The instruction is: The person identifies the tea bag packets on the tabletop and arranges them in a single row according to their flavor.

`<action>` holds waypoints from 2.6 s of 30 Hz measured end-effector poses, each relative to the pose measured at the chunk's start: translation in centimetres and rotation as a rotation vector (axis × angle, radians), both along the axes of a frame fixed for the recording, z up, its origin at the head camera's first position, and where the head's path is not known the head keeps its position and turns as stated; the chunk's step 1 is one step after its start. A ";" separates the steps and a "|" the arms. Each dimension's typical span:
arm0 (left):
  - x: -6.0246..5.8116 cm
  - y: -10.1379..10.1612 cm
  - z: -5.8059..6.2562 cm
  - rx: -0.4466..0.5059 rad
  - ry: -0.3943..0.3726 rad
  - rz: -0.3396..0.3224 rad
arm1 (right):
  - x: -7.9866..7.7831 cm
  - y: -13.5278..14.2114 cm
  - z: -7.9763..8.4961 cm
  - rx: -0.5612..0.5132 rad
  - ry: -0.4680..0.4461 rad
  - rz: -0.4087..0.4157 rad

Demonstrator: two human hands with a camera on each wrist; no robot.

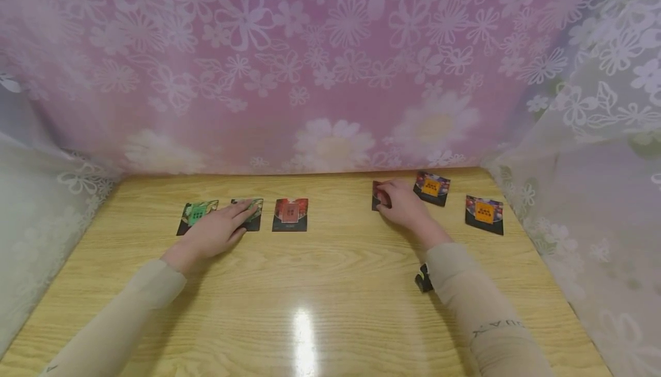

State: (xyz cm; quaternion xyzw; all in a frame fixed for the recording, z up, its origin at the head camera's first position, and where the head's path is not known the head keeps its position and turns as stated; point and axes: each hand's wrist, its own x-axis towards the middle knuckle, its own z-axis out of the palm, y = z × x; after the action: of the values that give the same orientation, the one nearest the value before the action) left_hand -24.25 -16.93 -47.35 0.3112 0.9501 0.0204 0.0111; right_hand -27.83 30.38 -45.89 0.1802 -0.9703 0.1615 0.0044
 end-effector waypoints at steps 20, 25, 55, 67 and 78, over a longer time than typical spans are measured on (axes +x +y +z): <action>0.1 0.1 0.1 -0.006 -0.015 0.008 | 1.9 -6.1 -0.8 -0.004 0.035 0.070; 0.1 0.1 0.1 -0.002 -0.017 0.008 | 2.4 -7.5 -1.0 -0.002 0.035 0.085; 0.0 0.1 -0.1 -0.012 0.000 0.001 | 3.6 -12.2 -0.5 0.025 0.013 0.100; 0.0 0.1 -0.1 0.002 0.001 0.010 | 3.9 -12.5 -0.2 -0.019 0.015 0.049; 0.2 0.2 0.2 -0.001 -0.015 0.010 | 2.8 -7.8 0.0 -0.167 0.027 -0.039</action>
State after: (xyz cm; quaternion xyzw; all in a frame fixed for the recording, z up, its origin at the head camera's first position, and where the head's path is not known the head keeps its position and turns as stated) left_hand -24.07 -16.71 -47.19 0.3061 0.9515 0.0223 0.0185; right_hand -25.03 22.62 -45.90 0.1624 -0.9566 0.2393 0.0359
